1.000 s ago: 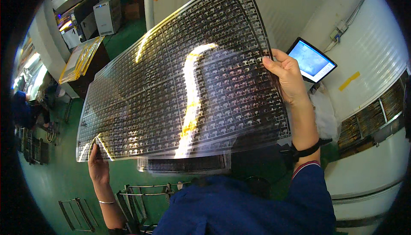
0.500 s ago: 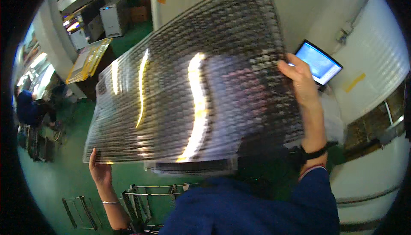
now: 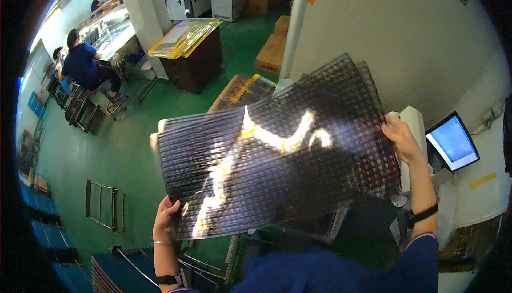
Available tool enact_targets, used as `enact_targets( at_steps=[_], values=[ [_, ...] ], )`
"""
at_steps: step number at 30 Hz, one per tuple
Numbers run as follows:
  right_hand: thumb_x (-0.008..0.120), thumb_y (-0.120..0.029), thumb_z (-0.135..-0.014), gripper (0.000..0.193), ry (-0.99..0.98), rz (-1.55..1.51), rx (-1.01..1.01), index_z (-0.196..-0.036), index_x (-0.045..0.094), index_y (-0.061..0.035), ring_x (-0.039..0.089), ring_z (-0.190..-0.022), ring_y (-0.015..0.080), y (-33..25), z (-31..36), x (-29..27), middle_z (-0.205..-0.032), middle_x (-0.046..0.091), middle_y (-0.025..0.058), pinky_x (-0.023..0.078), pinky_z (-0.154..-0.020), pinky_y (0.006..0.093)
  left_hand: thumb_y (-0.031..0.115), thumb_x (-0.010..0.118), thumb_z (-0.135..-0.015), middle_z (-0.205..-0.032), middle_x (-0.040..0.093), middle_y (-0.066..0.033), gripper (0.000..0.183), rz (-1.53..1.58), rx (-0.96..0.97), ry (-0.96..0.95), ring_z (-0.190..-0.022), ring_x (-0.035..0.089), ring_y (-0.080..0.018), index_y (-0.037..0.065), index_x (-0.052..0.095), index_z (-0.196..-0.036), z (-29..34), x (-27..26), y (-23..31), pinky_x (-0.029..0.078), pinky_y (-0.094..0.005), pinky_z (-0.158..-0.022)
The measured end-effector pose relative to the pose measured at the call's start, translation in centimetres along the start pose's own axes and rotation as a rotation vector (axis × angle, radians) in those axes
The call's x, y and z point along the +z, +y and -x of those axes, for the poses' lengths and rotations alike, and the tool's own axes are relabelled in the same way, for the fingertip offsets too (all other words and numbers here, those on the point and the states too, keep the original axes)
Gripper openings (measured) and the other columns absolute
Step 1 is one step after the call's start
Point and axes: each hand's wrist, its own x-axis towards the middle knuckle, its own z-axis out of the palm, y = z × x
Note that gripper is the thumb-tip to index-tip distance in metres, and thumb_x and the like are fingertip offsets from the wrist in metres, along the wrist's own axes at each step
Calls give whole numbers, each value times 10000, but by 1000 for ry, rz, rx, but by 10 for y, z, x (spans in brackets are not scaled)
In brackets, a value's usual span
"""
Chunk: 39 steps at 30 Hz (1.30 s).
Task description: Organize and inspect large industrial patterned films and associated pink documents.
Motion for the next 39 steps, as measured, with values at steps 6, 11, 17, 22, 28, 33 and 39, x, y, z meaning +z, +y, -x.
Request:
enact_targets(
  at_steps=[6, 11, 17, 22, 28, 33, 39],
  values=[
    [494, -209, -912, 500, -56, -506, -75, -1335, 317, -9, 524, -1071, 225, -24, -92, 51, -1238, 478, 176, 432, -913, 343, 83, 594, -829, -1080, 588, -42, 340, 104, 153, 245, -982, 552, -176, 47, 503, -1154, -17, -49, -31, 422, -321, -881],
    [508, -186, -904, 464, 87, -301, 74, -1304, 341, -22, 538, -1057, 268, 62, -64, 29, -1217, 488, 179, 448, -896, 388, 85, 558, -869, -1059, 588, -28, 255, 184, 247, 367, -936, 558, -160, 71, 520, -1120, -94, -67, -61, 442, -314, -823],
    [535, -169, -889, 395, 559, -226, 372, -1245, 417, -44, 547, -1000, 235, 135, 79, -18, -1135, 530, 114, 455, -864, 368, 82, 583, -861, -823, 599, 1, 74, 183, 207, 545, -638, 551, -106, 77, 559, -931, -202, -32, -114, 447, -247, -525],
    [567, -172, -867, 388, 848, -318, 585, -1217, 449, -54, 552, -941, 198, 158, 174, 0, -1102, 546, 103, 466, -836, 340, 51, 580, -855, -822, 587, 4, 126, 277, 127, 510, -676, 558, -112, 66, 545, -975, -266, -46, -220, 473, -274, -566],
    [595, -112, -846, 350, 623, -84, 759, -1162, 491, -6, 583, -939, 202, 183, 185, 78, -1036, 587, 117, 499, -783, 311, 154, 570, -880, -967, 573, -57, 302, 15, -205, 555, -796, 557, -167, 28, 462, -1132, -278, -20, -263, 489, -341, -673],
    [640, -68, -789, 413, 374, 341, 429, -1171, 498, -2, 572, -992, 230, 214, 165, 133, -1098, 577, 155, 464, -854, 331, 242, 618, -852, -694, 446, -5, 268, 126, -327, 421, -588, 444, -124, 26, 502, -960, -259, -47, -258, 396, -272, -516],
    [732, -250, -706, 700, 19, 761, 205, -1292, 404, -51, 198, -1317, 392, 208, 142, 183, -1425, 210, 222, 200, -1048, 494, 187, 574, -872, -911, 590, -92, 255, 119, -597, 327, -811, 566, -198, -24, 532, -1010, -220, -54, -234, 463, -318, -746]
  ],
)
